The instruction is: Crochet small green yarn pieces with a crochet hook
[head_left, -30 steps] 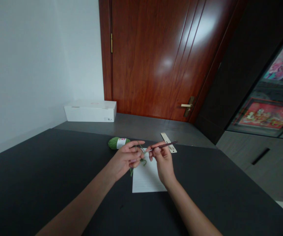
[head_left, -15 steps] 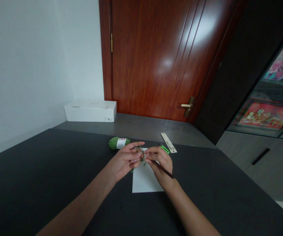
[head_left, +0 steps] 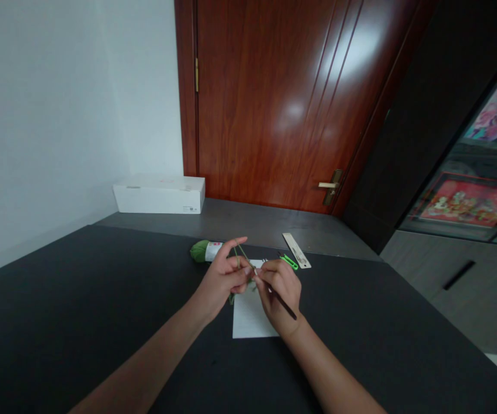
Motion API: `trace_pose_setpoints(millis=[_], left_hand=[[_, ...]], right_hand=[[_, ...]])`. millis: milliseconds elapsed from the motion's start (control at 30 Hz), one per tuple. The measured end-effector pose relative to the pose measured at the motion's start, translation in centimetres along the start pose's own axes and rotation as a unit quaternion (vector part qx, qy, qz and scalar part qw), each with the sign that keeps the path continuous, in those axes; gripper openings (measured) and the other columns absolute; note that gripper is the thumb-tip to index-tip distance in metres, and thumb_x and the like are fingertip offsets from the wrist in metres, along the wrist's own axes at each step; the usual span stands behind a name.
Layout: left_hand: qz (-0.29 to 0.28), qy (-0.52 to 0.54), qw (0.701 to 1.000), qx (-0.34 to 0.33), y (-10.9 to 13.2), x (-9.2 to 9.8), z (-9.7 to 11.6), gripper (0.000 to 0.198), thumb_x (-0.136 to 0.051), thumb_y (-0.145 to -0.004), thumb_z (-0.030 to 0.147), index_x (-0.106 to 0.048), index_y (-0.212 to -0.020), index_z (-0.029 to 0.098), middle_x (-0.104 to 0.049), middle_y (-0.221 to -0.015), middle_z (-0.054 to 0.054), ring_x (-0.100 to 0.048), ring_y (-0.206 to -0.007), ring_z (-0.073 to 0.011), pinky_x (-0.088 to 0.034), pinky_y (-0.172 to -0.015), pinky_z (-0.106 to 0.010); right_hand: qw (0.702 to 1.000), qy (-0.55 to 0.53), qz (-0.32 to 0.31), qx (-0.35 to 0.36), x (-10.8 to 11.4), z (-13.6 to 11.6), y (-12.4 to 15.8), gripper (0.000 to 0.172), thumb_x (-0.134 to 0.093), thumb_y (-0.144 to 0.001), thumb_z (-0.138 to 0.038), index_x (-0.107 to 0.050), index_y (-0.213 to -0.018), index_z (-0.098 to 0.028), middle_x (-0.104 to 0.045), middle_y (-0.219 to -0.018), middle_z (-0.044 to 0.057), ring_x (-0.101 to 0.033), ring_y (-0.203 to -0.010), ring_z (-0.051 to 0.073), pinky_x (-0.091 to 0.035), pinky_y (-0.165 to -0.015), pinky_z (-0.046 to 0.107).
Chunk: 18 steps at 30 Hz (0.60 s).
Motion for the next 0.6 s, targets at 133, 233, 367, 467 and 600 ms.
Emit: trace_pose_setpoints(millis=[133, 233, 367, 467, 600], left_hand=[[-0.01, -0.03, 0.999, -0.005, -0.2, 0.4, -0.1, 0.069, -0.076, -0.078, 0.018, -0.041, -0.136, 0.023, -0.061, -0.069, 0.003, -0.035, -0.044, -0.0042, -0.021, -0.045, -0.019], [-0.03, -0.042, 0.999, 0.0, -0.3, 0.7, 0.0, 0.062, -0.074, -0.079, 0.017, -0.045, -0.133, 0.021, -0.062, -0.069, 0.002, -0.036, -0.045, -0.0047, -0.021, -0.045, -0.019], [-0.044, -0.028, 0.999, 0.007, -0.2, 0.7, 0.3, 0.058, -0.074, -0.08, 0.016, -0.048, -0.132, 0.02, -0.061, -0.071, 0.0, -0.038, -0.047, -0.0052, -0.02, -0.045, -0.019], [-0.042, -0.014, 0.999, 0.011, -0.2, 0.5, 0.4, 0.058, -0.074, -0.078, 0.014, -0.05, -0.13, 0.02, -0.06, -0.072, 0.0, -0.042, -0.049, -0.0062, -0.02, -0.045, -0.02], [-0.033, -0.005, 0.999, 0.001, -0.2, 0.2, 0.4, 0.059, -0.074, -0.077, 0.013, -0.05, -0.13, 0.021, -0.06, -0.074, 0.0, -0.047, -0.053, -0.0081, -0.022, -0.045, -0.02]], right_hand=[[0.987, -0.087, 0.055, -0.126, -0.1, 0.5, 0.0, 0.006, -0.056, -0.094, -0.021, -0.061, -0.092, -0.024, -0.064, -0.08, 0.003, -0.061, -0.076, 0.02, -0.047, -0.072, 0.036], [0.923, -0.244, 0.089, -0.283, -0.6, 1.0, -0.4, 0.017, -0.054, -0.096, -0.034, -0.058, -0.085, -0.022, -0.059, -0.068, -0.001, -0.056, -0.06, 0.015, -0.044, -0.061, 0.03], [0.784, -0.462, 0.058, -0.41, -1.5, 1.5, -0.9, 0.029, -0.064, -0.089, -0.046, -0.056, -0.078, -0.021, -0.054, -0.057, -0.005, -0.048, -0.051, 0.012, -0.04, -0.054, 0.026], [0.709, -0.536, 0.016, -0.459, -2.1, 1.2, -0.9, 0.032, -0.07, -0.084, -0.046, -0.054, -0.075, -0.02, -0.056, -0.059, -0.004, -0.048, -0.051, 0.011, -0.039, -0.052, 0.025], [0.696, -0.555, 0.028, -0.455, -2.5, 0.4, -0.8, 0.032, -0.074, -0.083, -0.042, -0.05, -0.074, -0.022, -0.062, -0.065, -0.003, -0.054, -0.057, 0.011, -0.042, -0.055, 0.024]])
Point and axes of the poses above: each hand's wrist, its own y-axis away from the middle knuckle, its own x-axis out of the back of the hand, z = x × y, the point moved 1 cm from there along -y, towards the middle knuckle
